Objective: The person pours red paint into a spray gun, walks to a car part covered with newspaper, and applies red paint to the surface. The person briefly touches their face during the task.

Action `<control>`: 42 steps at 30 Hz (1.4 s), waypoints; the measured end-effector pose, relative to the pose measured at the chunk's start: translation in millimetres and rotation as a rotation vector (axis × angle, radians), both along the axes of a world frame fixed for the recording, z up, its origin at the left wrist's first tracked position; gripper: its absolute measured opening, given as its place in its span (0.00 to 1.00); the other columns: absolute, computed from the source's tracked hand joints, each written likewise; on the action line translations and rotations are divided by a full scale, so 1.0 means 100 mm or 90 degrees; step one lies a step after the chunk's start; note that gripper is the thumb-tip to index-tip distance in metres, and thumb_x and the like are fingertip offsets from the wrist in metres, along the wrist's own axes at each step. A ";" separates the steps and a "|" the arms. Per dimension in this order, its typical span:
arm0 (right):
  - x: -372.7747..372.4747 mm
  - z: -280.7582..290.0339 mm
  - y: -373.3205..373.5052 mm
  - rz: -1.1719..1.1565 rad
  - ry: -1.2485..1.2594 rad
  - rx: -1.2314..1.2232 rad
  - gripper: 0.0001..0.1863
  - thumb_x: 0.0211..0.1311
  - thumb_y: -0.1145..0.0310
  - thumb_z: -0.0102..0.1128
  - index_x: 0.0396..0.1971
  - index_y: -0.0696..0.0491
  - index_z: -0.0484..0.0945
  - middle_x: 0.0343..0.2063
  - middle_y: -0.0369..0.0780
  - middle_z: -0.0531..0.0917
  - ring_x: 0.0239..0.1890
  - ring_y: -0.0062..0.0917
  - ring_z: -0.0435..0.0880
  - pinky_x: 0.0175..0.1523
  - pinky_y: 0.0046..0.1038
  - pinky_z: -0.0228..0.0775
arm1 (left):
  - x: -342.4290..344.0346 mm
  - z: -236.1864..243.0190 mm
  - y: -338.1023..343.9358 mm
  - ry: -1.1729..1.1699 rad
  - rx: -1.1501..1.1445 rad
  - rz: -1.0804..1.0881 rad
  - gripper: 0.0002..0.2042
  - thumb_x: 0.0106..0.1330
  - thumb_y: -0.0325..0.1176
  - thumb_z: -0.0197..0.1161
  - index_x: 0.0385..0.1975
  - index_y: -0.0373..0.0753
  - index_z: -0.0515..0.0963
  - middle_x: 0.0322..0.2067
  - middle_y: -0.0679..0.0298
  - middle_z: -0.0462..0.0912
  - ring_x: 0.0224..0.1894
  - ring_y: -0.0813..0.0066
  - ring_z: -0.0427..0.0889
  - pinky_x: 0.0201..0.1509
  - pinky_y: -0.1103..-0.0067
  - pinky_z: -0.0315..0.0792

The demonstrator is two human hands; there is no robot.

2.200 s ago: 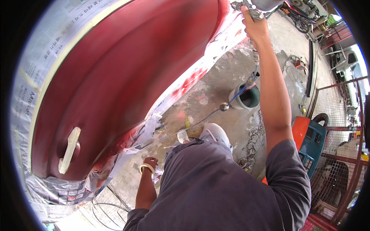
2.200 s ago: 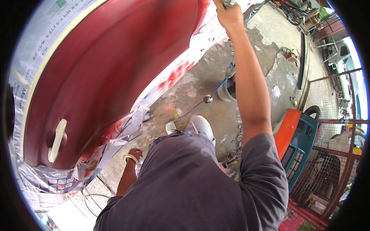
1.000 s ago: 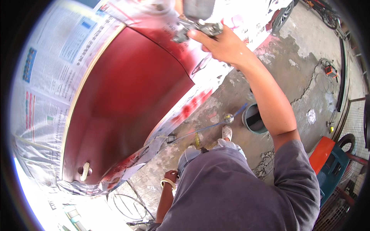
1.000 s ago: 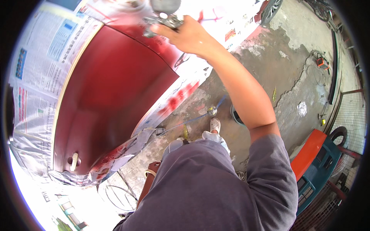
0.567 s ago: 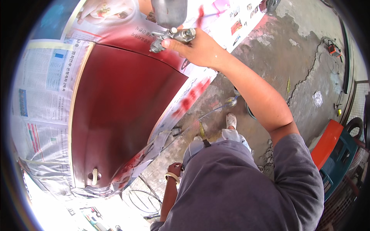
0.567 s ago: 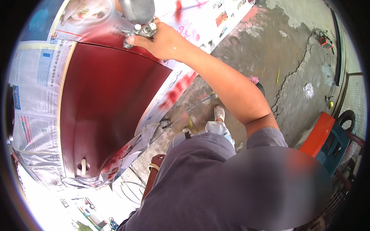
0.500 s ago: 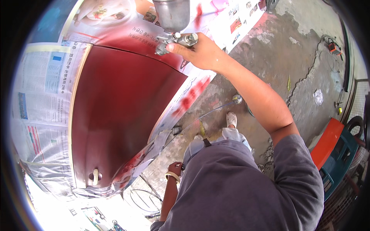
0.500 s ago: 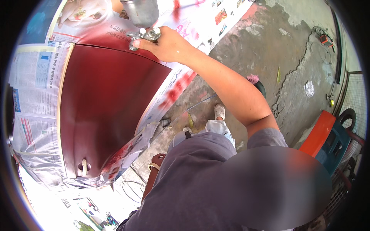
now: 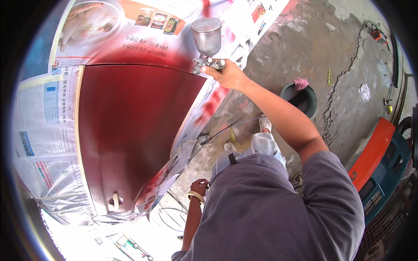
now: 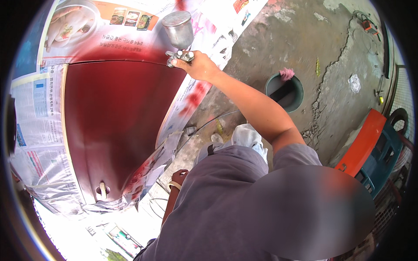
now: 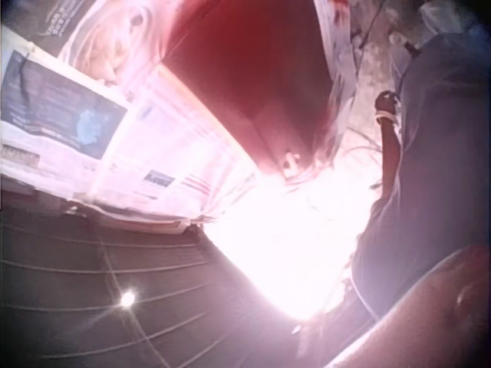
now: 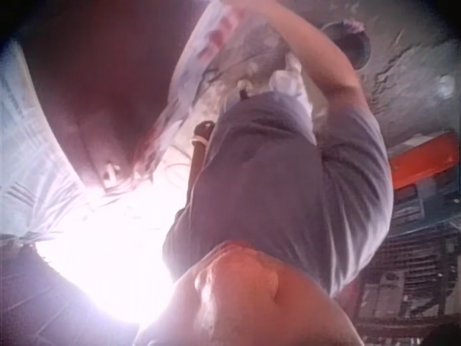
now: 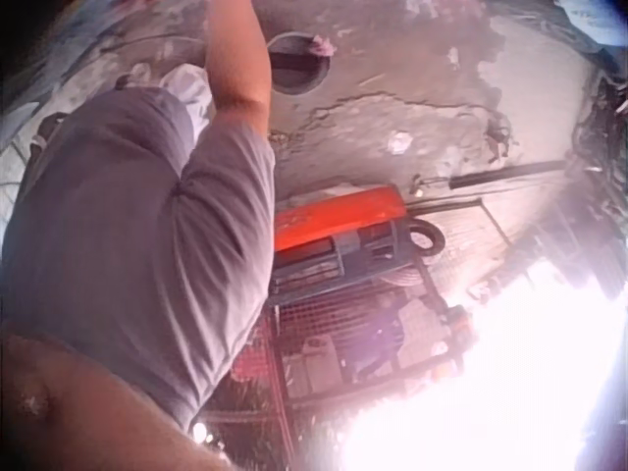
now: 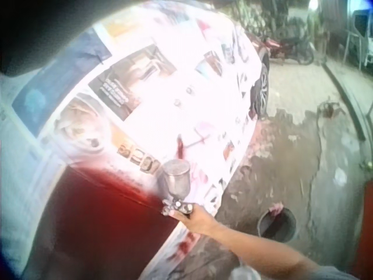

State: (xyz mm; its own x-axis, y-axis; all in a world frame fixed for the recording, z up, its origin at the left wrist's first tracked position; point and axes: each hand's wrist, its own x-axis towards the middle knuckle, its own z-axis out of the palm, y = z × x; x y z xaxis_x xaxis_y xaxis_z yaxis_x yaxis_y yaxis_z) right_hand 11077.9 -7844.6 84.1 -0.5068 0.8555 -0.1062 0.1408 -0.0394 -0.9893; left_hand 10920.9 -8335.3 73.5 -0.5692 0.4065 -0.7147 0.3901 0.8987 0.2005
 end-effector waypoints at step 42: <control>3.50 -5.21 -2.65 -0.553 -0.569 -0.323 0.37 0.59 0.73 0.54 0.71 0.39 0.62 0.55 0.46 0.73 0.45 0.48 0.84 0.50 0.45 0.76 | 1.25 -2.97 -0.04 0.066 0.382 -0.030 0.17 0.74 0.41 0.60 0.40 0.29 0.80 0.35 0.58 0.83 0.36 0.71 0.80 0.45 0.74 0.76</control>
State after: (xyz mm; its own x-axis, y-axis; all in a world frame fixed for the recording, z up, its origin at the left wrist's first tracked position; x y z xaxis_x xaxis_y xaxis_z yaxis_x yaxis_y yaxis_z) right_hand 11428.2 -8109.1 -436.7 0.5847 0.6295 -0.5117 0.4679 -0.7770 -0.4212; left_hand 11045.5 -8339.0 -223.7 -0.5954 0.7476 -0.2944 0.4712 0.6217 0.6257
